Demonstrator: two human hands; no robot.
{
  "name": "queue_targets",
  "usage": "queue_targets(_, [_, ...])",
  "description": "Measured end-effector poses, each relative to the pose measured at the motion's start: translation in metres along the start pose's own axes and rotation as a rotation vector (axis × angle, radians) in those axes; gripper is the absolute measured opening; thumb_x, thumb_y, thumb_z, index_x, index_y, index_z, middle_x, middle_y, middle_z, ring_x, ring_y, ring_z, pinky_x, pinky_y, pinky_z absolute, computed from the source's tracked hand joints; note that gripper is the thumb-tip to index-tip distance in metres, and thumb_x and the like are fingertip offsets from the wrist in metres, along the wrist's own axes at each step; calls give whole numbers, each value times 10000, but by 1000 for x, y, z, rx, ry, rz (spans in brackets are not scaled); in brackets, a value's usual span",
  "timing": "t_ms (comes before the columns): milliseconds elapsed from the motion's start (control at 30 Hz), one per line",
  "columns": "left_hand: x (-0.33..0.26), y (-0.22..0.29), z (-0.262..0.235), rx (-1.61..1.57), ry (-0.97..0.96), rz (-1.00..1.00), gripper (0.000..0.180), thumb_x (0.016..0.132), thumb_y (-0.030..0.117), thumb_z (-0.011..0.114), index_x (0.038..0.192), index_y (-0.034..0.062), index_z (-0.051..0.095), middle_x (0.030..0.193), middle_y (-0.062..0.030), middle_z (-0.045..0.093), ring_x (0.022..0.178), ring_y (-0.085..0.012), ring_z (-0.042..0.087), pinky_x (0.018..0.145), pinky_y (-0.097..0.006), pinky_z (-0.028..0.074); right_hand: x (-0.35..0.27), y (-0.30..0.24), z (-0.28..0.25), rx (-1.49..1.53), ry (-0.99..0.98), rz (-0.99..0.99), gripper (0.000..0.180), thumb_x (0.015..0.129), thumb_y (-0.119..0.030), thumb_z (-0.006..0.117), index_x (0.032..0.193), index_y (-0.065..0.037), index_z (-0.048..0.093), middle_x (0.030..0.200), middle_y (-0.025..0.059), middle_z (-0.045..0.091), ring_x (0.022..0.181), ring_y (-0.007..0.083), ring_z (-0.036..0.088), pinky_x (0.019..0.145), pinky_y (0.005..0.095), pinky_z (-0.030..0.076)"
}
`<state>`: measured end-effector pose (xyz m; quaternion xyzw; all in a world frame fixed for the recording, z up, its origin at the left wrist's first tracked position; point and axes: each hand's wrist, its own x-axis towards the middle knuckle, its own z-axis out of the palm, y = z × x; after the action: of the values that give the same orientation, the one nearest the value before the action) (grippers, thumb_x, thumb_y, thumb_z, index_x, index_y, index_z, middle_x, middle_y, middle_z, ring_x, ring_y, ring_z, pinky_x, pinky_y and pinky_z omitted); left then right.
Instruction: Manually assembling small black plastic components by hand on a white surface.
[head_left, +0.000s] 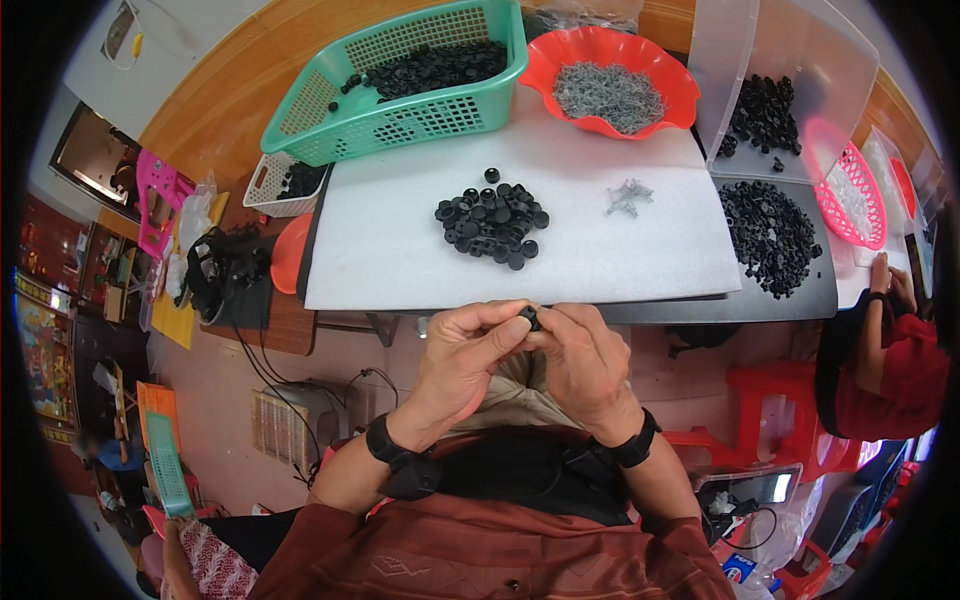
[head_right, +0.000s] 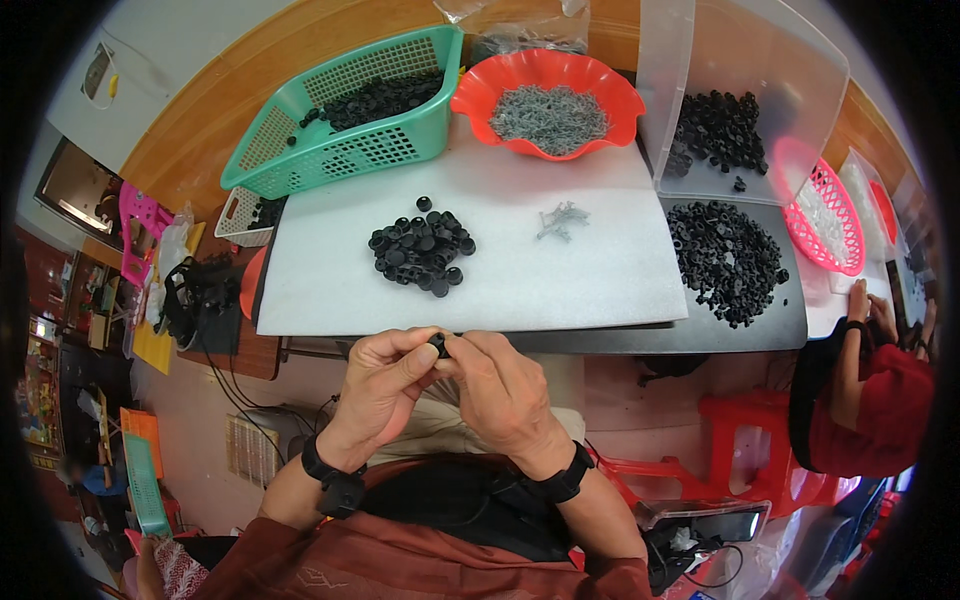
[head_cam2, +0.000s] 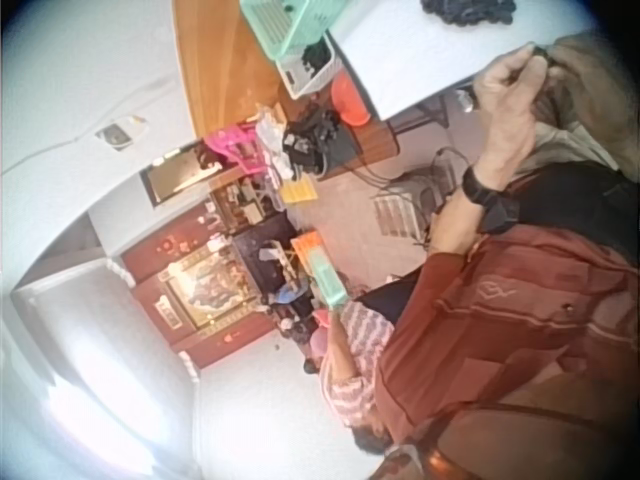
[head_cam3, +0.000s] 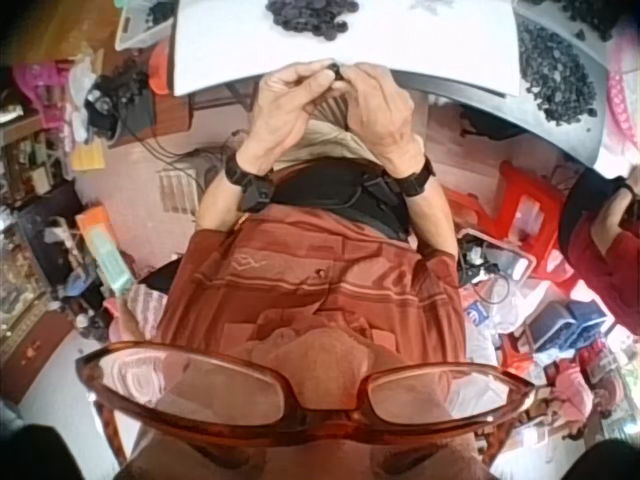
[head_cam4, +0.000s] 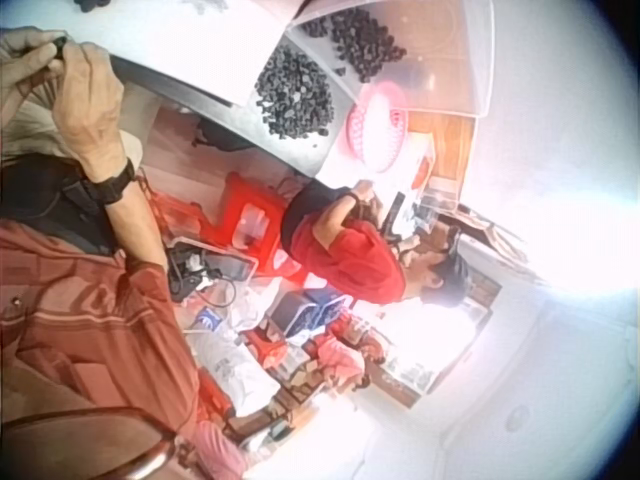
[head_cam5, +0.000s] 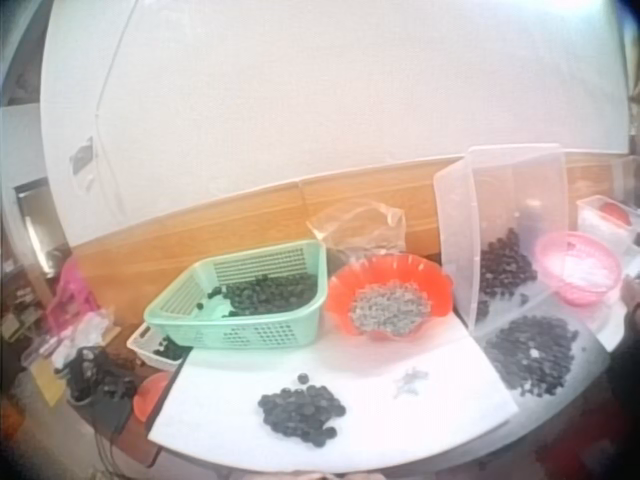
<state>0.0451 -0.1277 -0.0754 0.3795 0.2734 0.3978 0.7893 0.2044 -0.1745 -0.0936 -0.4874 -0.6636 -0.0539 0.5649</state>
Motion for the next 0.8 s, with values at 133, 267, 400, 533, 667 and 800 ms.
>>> queue_targets(133, [-1, 1, 2, -4, -7, 2, 215, 973, 7, 677, 1182, 9, 725, 1130, -138, 740, 979, -203, 725, 904, -351, 606, -1, -1, 0, -14, 20, -11, 358, 785, 41, 757, 1129, -2, 663, 935, 119, 684, 736, 261, 698, 587, 345, 562])
queue_targets(267, [-1, 2, 2, -18, -27, -3, 214, 974, 8, 674, 1182, 12, 726, 1130, -137, 740, 988, -210, 727, 911, -353, 605, -1, -2, -1, 28, 46, 8, 357, 777, 65, 763, 1116, -9, 677, 930, 130, 691, 730, 265, 705, 591, 337, 573])
queue_targets(400, [-3, 3, 1, -47, -58, -47, 210, 971, 7, 677, 1174, 10, 729, 1138, -143, 739, 990, -212, 731, 914, -344, 605, -5, 1, -2, 129, 59, 48, 346, 772, 89, 764, 1095, -8, 683, 927, 143, 694, 724, 273, 709, 591, 332, 583])
queue_targets(533, [-4, 2, 0, -68, -70, -63, 200, 969, 8, 680, 1163, 6, 731, 1149, -148, 737, 978, -205, 735, 909, -329, 606, -2, 2, -6, 196, 33, 65, 319, 775, 90, 763, 1069, -3, 680, 919, 142, 692, 721, 275, 706, 591, 333, 581])
queue_targets(667, [-5, 4, 3, -86, -75, -83, 193, 970, 11, 682, 1155, 5, 734, 1154, -147, 737, 987, -197, 730, 907, -321, 601, -1, 2, -9, 224, -1, 79, 304, 776, 68, 790, 1043, -7, 666, 892, 138, 680, 704, 278, 696, 582, 340, 572])
queue_targets(800, [-7, 3, 3, -79, -87, -80, 234, 985, 21, 669, 1211, -32, 701, 1158, -143, 730, 1018, -203, 727, 930, -312, 587, -3, 4, -9, 218, -4, 53, 309, 775, 40, 815, 1031, -9, 648, 876, 136, 672, 698, 285, 691, 573, 347, 565])
